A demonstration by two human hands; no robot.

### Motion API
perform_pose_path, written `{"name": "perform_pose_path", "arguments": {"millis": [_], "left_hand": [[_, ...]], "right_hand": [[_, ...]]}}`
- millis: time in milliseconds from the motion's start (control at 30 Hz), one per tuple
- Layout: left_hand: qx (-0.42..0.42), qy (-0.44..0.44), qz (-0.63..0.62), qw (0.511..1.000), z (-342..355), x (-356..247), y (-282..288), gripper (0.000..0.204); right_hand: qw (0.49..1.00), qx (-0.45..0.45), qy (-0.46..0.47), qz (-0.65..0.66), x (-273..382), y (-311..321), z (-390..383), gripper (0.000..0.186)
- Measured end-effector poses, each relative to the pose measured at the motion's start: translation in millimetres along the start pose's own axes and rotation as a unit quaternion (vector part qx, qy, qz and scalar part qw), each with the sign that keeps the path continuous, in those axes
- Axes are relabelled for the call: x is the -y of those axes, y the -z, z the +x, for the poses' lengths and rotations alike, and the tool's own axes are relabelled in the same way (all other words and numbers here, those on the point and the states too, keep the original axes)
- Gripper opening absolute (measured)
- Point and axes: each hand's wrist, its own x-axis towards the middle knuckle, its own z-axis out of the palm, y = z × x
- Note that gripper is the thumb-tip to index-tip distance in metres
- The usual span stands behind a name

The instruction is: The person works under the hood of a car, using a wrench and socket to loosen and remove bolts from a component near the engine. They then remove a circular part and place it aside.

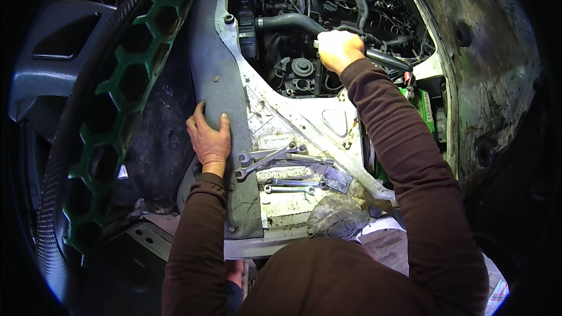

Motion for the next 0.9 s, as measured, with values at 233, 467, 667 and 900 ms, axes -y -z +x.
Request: {"name": "perform_pose_path", "arguments": {"millis": [233, 467, 667, 900], "left_hand": [[-0.008, -0.015, -0.006, 1.000, 1.0, 0.0, -2.2, 0.069], [-0.016, -0.009, 0.000, 1.000, 1.0, 8.3, -1.7, 0.069], [-0.019, -0.017, 0.005, 1.000, -0.8, 4.3, -3.0, 0.069], [-0.017, -0.009, 0.015, 1.000, 1.2, 5.4, -3.4, 0.069]], "right_hand": [[1.000, 0.009, 0.019, -0.021, 30.0, 13.0, -7.9, 0.022], [0.997, -0.008, 0.069, 0.027, 24.9, 11.8, -15.9, 0.023], [0.986, -0.065, 0.090, 0.125, -38.5, -35.4, -4.5, 0.040], [0.986, 0.023, 0.019, 0.163, -14.9, -18.0, -10.6, 0.059]]}}
